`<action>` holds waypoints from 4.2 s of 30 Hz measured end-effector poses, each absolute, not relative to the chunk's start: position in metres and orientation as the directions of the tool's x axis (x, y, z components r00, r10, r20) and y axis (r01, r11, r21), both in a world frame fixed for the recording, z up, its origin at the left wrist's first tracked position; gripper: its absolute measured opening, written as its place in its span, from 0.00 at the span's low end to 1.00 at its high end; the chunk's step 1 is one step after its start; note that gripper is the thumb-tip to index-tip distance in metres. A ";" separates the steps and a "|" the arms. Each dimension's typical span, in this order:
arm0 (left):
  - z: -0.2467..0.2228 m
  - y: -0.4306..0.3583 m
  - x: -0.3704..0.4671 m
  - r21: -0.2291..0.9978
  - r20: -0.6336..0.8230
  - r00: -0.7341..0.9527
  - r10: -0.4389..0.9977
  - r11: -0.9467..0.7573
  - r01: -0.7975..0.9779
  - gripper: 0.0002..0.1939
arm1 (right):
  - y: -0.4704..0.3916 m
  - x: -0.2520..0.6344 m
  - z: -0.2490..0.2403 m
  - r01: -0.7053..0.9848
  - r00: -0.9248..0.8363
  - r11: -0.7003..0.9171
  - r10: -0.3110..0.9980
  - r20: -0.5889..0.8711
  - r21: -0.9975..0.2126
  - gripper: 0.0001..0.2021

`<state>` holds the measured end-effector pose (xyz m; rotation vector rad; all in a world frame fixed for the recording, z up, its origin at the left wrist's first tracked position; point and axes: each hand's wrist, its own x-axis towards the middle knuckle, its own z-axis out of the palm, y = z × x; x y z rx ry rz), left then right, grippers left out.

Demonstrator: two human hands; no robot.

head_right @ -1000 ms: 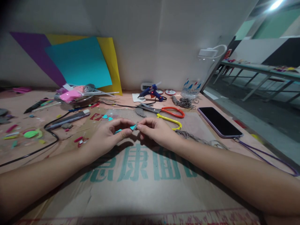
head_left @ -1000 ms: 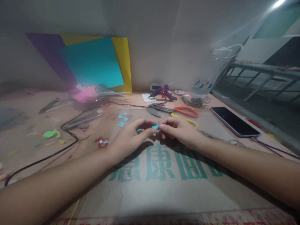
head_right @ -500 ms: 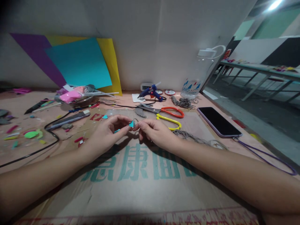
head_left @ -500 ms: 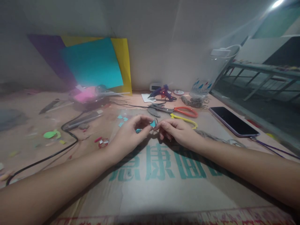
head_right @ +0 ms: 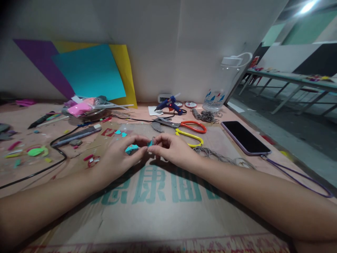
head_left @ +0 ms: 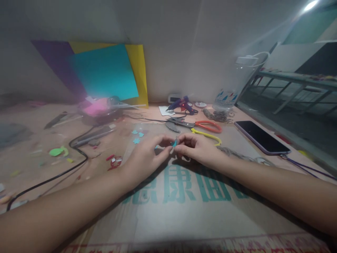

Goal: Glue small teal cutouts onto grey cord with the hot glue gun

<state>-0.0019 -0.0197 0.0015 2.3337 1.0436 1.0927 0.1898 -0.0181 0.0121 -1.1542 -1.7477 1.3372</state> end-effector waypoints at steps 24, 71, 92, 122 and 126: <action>0.007 -0.013 -0.001 0.932 0.152 0.246 0.957 -0.222 0.285 0.10 | -0.023 0.187 0.013 0.255 -0.402 0.115 0.916 0.003 -0.960 0.08; 0.009 -0.017 -0.002 0.724 0.291 0.502 0.815 -0.530 0.441 0.13 | -0.023 0.188 0.011 0.284 -0.421 0.135 0.907 0.003 -0.949 0.11; 0.013 -0.016 -0.003 0.751 0.327 0.390 0.861 -0.487 0.446 0.12 | -0.021 0.191 0.014 0.343 -0.254 0.276 0.948 0.194 -0.898 0.09; 0.004 -0.008 -0.005 0.832 0.251 0.333 0.909 -0.378 0.406 0.11 | -0.010 0.199 0.001 0.399 -0.210 0.536 0.843 0.495 -0.744 0.08; 0.002 -0.007 -0.006 0.829 0.257 0.341 0.904 -0.387 0.403 0.10 | -0.015 0.194 0.003 0.269 -0.215 0.418 0.904 0.369 -0.867 0.07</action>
